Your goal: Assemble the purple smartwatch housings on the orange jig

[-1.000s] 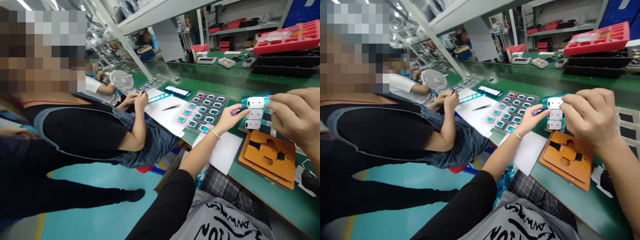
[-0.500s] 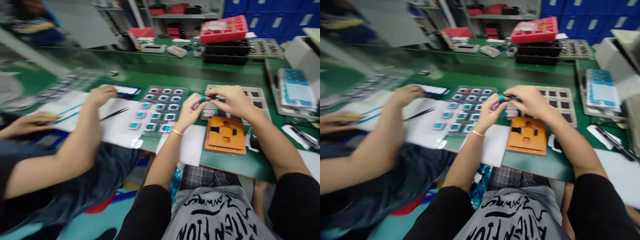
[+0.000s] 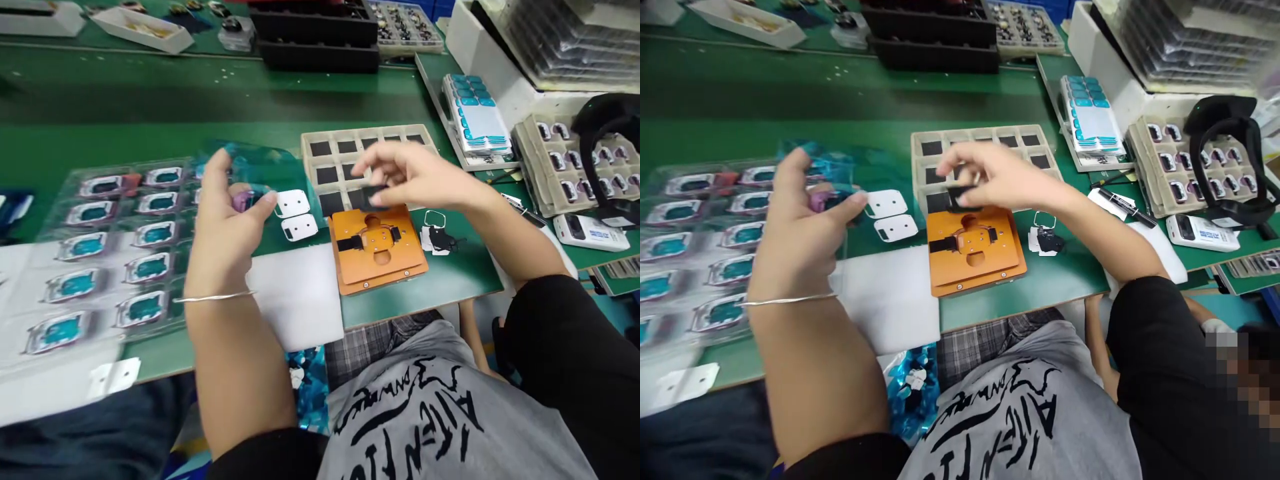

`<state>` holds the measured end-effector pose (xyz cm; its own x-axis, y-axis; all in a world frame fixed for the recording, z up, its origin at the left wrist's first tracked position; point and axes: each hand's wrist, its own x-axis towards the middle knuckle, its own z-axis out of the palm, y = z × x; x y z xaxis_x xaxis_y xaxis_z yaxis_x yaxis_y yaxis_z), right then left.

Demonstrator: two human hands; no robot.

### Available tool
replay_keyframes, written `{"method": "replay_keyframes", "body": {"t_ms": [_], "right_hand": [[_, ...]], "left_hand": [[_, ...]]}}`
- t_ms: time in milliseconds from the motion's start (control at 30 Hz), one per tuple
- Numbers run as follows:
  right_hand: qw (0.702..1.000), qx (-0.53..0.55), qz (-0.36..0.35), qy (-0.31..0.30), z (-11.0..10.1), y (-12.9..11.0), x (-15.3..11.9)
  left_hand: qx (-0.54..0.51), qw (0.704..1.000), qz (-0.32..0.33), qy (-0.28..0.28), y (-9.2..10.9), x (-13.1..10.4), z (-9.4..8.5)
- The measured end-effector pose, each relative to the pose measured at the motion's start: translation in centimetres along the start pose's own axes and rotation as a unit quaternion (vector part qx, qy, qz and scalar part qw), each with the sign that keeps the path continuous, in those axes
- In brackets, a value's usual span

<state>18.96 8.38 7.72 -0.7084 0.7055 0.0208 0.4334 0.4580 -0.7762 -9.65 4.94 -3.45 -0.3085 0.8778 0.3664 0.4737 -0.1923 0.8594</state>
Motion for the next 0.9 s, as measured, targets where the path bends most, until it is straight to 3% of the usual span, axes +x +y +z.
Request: {"method": "replay_keyframes", "body": {"t_ms": [100,200,333,467,567,667,800,900], "right_hand": [[0.997,-0.020,0.009,-0.068,1.2,-0.1,-1.2],[0.995,-0.044,0.012,-0.087,2.3,-0.6,-1.5],[0.990,-0.130,0.017,-0.054,2.9,-1.0,-1.4],[0.997,-0.075,0.013,-0.021,2.8,-0.3,-1.4],[1.000,-0.021,-0.014,-0.013,2.6,0.2,-1.6],[0.998,-0.017,-0.013,-0.053,2.3,1.0,-1.8],[0.989,-0.140,-0.029,-0.024,2.1,2.0,-1.7],[0.985,-0.172,-0.031,-0.005,2.3,2.2,-1.8]], "left_hand": [[-0.086,0.995,-0.024,-0.039,0.6,0.0,-0.5],[-0.101,0.993,-0.029,-0.059,1.3,-0.1,-0.9],[-0.008,0.997,-0.045,-0.065,0.5,-0.2,-1.1],[0.129,0.989,-0.050,-0.047,-0.1,-0.4,-1.0],[0.181,0.980,-0.063,-0.062,0.8,-0.9,-0.8],[0.207,0.969,-0.094,-0.097,2.1,-1.2,-0.3],[0.256,0.955,-0.123,-0.083,3.0,-0.9,0.2],[0.274,0.951,-0.126,-0.068,3.6,-0.8,0.2]]}}
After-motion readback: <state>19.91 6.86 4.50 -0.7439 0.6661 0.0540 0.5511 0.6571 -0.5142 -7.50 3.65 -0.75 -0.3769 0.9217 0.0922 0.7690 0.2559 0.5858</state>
